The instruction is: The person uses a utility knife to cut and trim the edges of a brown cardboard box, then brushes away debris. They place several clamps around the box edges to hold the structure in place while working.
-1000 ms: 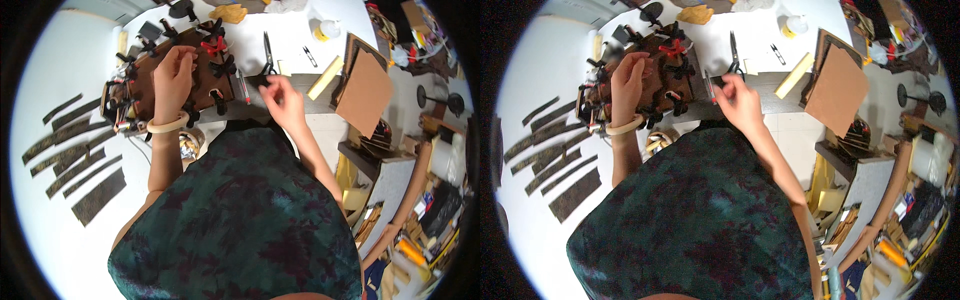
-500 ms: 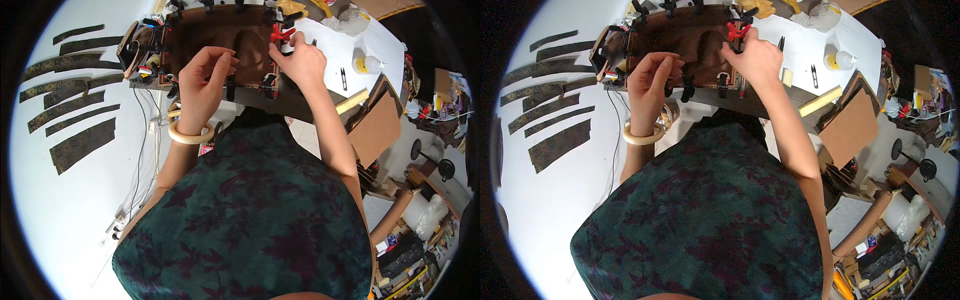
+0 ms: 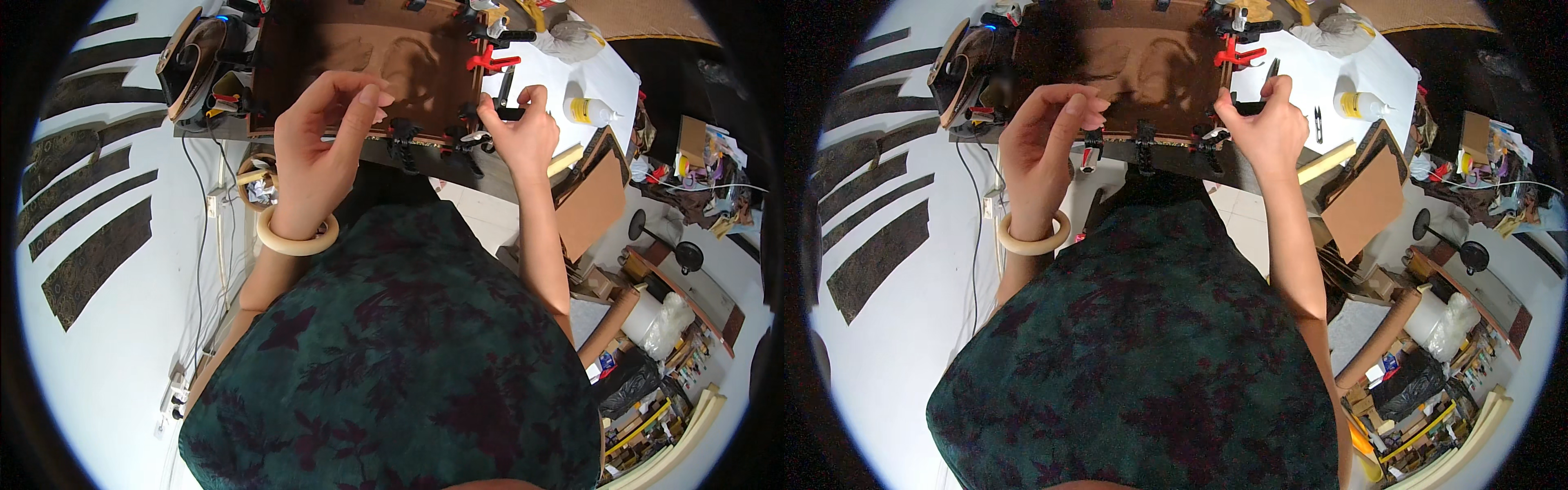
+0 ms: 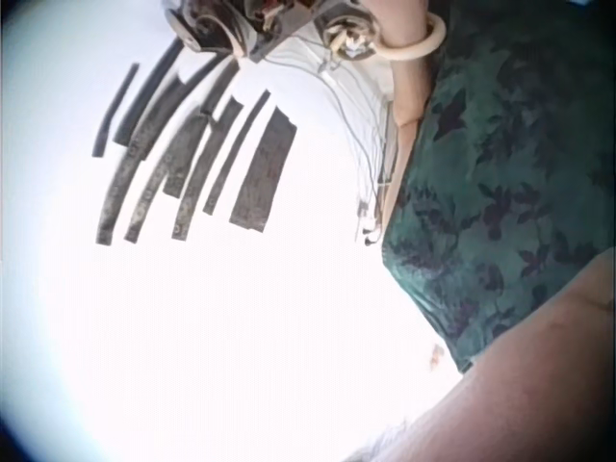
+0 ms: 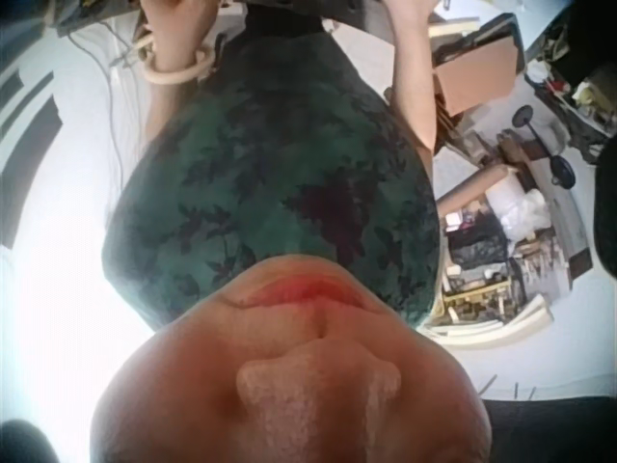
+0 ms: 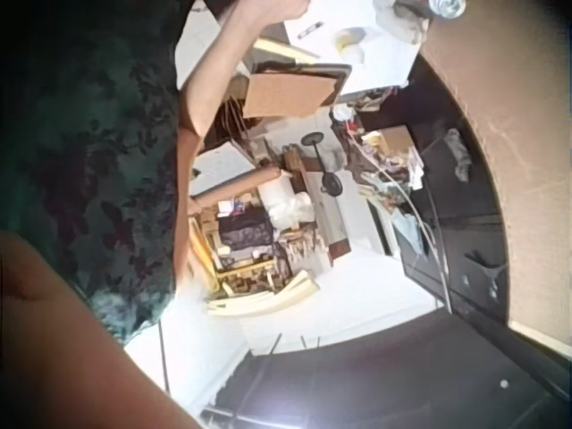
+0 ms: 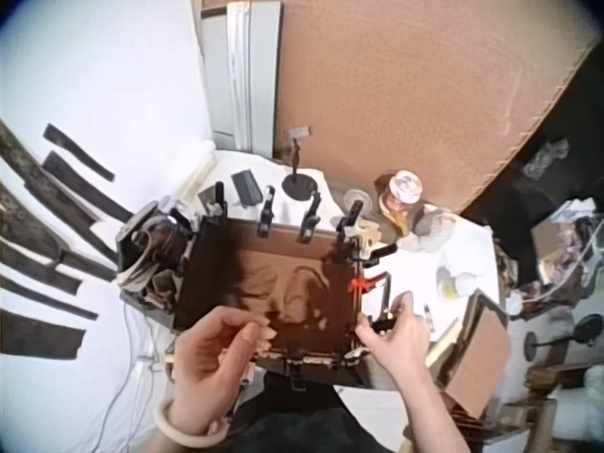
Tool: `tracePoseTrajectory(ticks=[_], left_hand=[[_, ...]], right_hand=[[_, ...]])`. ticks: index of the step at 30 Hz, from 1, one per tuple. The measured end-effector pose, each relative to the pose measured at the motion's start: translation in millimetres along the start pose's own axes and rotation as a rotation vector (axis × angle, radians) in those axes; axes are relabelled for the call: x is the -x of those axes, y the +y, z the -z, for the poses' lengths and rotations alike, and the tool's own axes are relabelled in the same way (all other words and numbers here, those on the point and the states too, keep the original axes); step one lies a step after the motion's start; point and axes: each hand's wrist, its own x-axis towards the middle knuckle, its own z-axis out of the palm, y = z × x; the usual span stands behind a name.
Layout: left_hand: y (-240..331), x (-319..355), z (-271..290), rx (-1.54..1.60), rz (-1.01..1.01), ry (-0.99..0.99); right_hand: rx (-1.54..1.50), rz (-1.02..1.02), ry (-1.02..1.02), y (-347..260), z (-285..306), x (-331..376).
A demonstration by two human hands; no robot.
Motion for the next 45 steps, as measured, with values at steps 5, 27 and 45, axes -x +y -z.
tracePoseTrajectory(ticks=[5, 27, 45], left_hand=[[-2, 2, 10, -0.020, -0.014, -0.013], [-11, -2, 14, 0.011, 0.021, -0.017], [-21, -11, -10, 0.045, 0.087, -0.183]], right_hand=[[-0.023, -0.130, -0.156, 5, 21, -21], [0.177, -0.149, -0.310, 1, -5, -85], [-0.307, -0.137, 0.002, -6, 59, -31]])
